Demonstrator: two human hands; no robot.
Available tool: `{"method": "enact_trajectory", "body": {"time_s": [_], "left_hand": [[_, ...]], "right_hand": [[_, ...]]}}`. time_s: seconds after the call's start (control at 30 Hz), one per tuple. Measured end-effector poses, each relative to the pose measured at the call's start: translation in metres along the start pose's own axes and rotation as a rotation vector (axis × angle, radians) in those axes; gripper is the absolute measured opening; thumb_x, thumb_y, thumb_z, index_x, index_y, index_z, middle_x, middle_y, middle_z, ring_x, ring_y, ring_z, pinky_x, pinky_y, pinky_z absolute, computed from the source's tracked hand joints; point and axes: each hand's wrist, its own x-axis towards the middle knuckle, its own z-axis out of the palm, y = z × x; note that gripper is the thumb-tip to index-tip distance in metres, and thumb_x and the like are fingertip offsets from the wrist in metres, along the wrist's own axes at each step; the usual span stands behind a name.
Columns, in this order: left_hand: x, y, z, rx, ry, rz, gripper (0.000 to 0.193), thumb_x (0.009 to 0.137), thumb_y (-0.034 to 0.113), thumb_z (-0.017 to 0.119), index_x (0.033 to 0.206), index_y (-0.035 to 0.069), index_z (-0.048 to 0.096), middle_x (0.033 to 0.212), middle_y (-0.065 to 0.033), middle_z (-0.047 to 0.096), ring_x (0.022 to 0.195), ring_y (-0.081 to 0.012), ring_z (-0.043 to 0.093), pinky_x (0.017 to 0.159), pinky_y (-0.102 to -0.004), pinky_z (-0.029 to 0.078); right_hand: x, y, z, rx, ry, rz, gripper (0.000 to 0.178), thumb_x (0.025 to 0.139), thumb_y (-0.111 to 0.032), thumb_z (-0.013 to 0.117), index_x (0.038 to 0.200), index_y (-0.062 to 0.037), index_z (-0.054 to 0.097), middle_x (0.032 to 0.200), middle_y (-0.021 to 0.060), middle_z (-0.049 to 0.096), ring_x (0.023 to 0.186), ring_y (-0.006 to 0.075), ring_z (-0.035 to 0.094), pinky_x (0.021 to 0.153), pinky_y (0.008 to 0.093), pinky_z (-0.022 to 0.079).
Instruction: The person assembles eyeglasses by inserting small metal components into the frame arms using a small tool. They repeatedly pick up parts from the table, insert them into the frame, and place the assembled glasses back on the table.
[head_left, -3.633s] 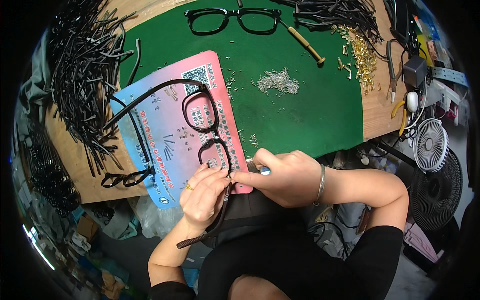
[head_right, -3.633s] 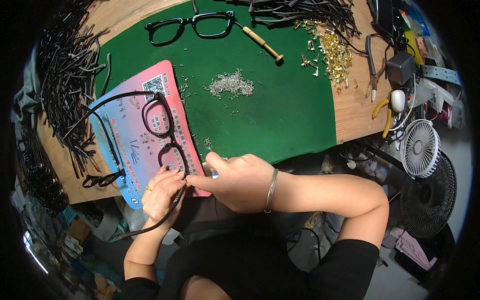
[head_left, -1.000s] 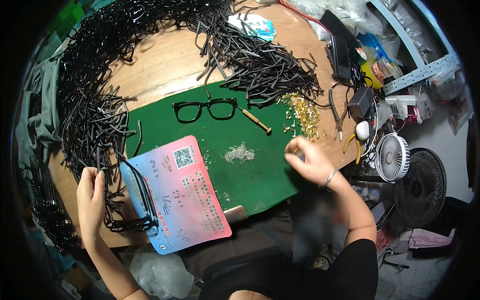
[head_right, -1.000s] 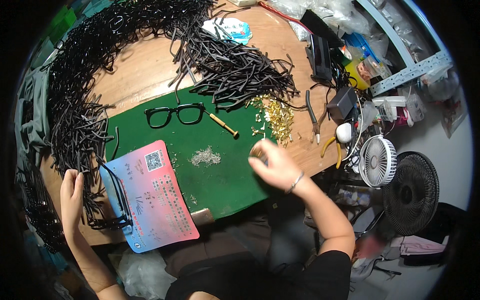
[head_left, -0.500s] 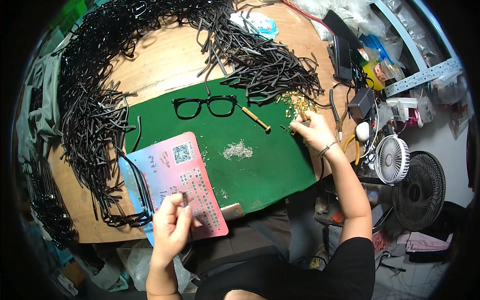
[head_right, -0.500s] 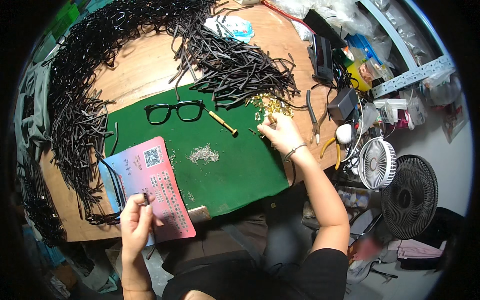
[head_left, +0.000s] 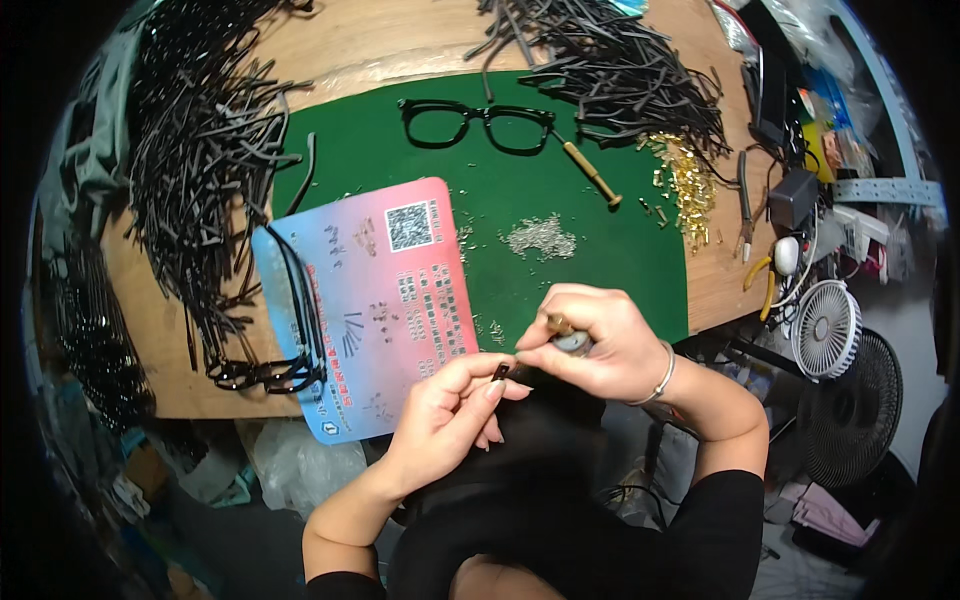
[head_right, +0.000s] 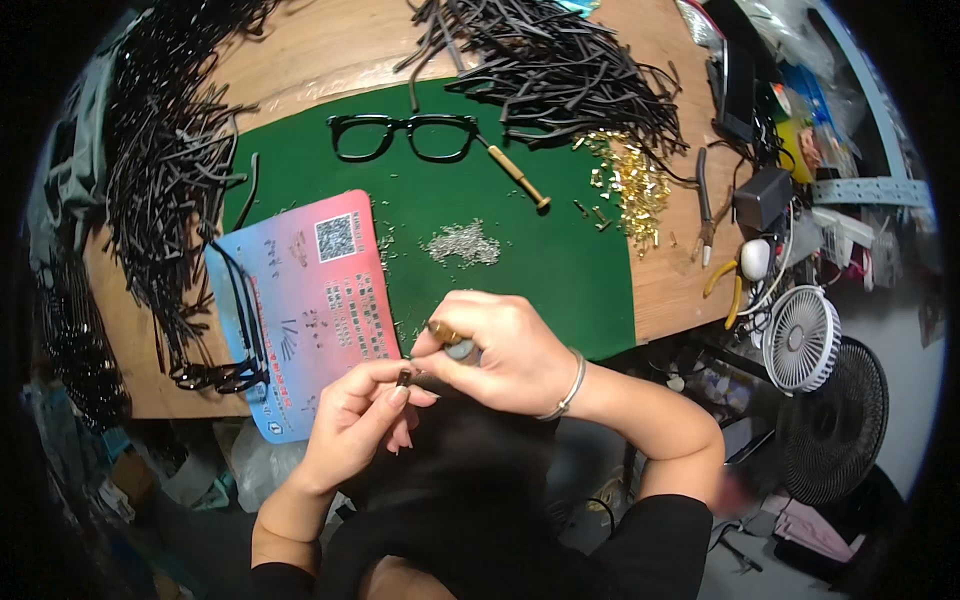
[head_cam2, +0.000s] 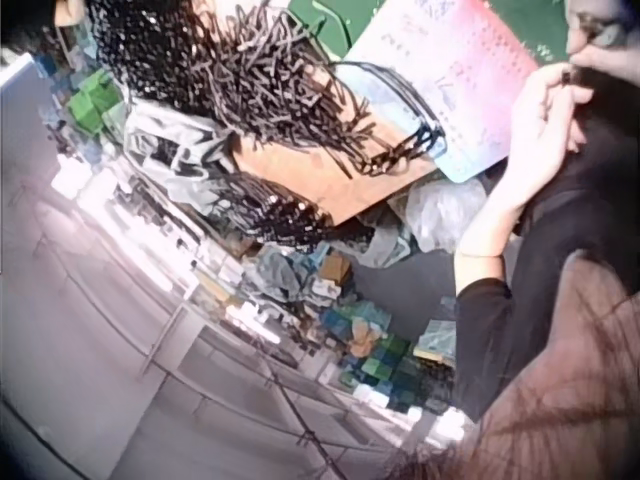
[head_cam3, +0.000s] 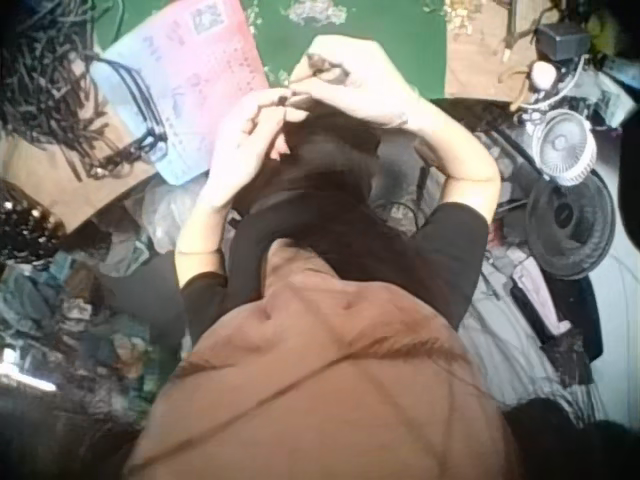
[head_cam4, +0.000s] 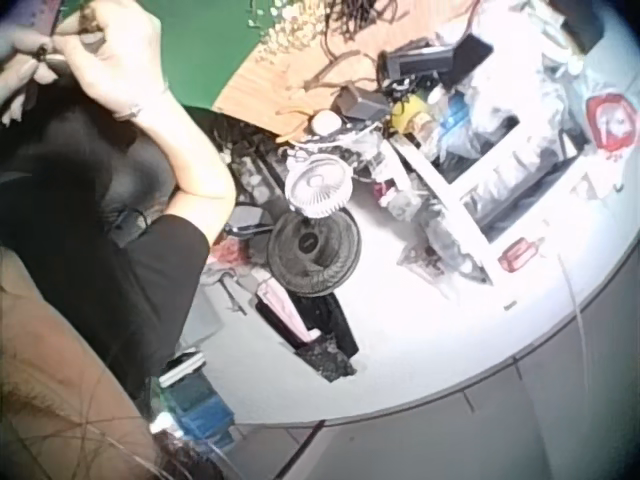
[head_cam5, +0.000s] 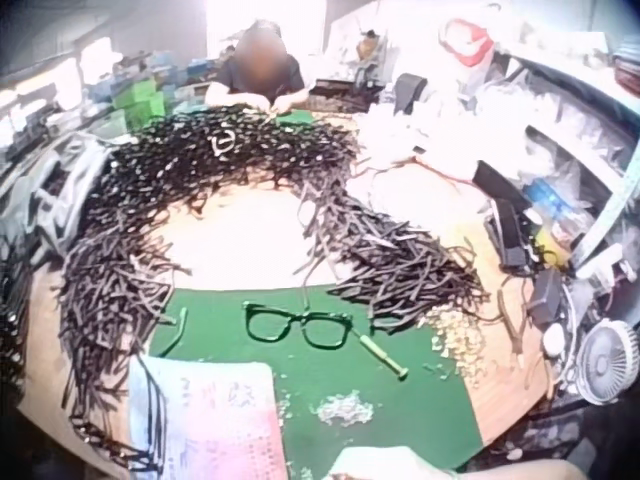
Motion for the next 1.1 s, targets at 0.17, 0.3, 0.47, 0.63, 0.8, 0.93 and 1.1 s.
{"method": "enact_trajectory", "body": {"time_s": [0.17,0.3,0.47,0.63,0.8,0.93,1.1], "left_hand": [[0.0,0.001,-0.005,-0.019,-0.034,-0.005,0.027,0.095,0.014,0.047,0.117,-0.001,0.051,0.093,-0.009,0.066,0.056,-0.0047,0.053,0.048,-0.0173,0.042],[0.004,-0.002,-0.006,-0.116,-0.07,-0.065,0.026,0.095,0.014,0.047,0.115,-0.001,0.052,0.093,-0.0094,0.066,0.055,-0.0048,0.052,0.048,-0.0172,0.041],[0.005,-0.004,-0.01,-0.215,-0.123,-0.061,0.024,0.095,0.014,0.049,0.113,-0.002,0.053,0.092,-0.0106,0.066,0.055,-0.0054,0.052,0.048,-0.0179,0.041],[0.006,-0.004,-0.013,-0.115,-0.159,0.063,0.023,0.094,0.013,0.049,0.112,-0.001,0.054,0.093,-0.0113,0.066,0.055,-0.0061,0.052,0.049,-0.0184,0.042],[0.003,-0.008,0.0,-0.032,-0.05,0.098,0.024,0.094,0.008,0.047,0.115,0.0,0.052,0.094,-0.0102,0.065,0.056,-0.0064,0.053,0.051,-0.0193,0.044],[0.011,-0.002,0.007,0.284,0.002,0.081,0.028,0.093,0.003,0.043,0.121,0.0,0.049,0.092,-0.0071,0.064,0.058,-0.0067,0.055,0.056,-0.0218,0.047],[0.013,-0.007,0.01,0.365,0.206,0.084,0.026,0.093,0.002,0.043,0.118,-0.001,0.049,0.087,-0.0079,0.066,0.057,-0.008,0.058,0.055,-0.0233,0.049]], "right_hand": [[0.004,0.0,0.012,-0.017,0.028,-0.051,0.008,0.076,-0.006,0.067,0.076,-0.0016,0.06,0.072,0.0095,0.059,0.064,0.0232,0.06,0.054,0.0306,0.048],[0.005,0.002,0.012,0.001,-0.001,-0.091,0.009,0.075,-0.006,0.068,0.076,-0.0013,0.06,0.072,0.0095,0.059,0.064,0.0234,0.06,0.055,0.03,0.048],[0.006,0.01,0.011,0.212,-0.08,-0.062,0.008,0.078,-0.005,0.066,0.084,-0.0012,0.065,0.074,0.0048,0.061,0.064,0.0116,0.057,0.053,0.0243,0.044],[0.014,0.009,0.005,0.707,-0.352,0.407,0.028,0.088,-0.026,0.06,0.097,0.0009,0.058,0.082,0.0053,0.062,0.058,0.0057,0.052,0.049,0.0192,0.042],[0.006,0.016,0.005,0.713,-0.361,0.549,0.03,0.088,-0.028,0.061,0.096,-0.0001,0.057,0.078,0.0032,0.06,0.055,0.0056,0.05,0.048,0.0195,0.041],[-0.002,0.02,0.007,0.31,-0.175,0.381,0.032,0.086,-0.028,0.062,0.097,0.0015,0.057,0.08,0.0079,0.06,0.067,0.0131,0.057,0.061,0.0267,0.048],[-0.024,0.018,-0.002,-0.621,-0.025,0.193,0.046,0.082,-0.035,0.063,0.115,-0.0049,0.052,0.088,0.0118,0.053,0.068,0.0283,0.061,0.059,0.0353,0.052]]}}
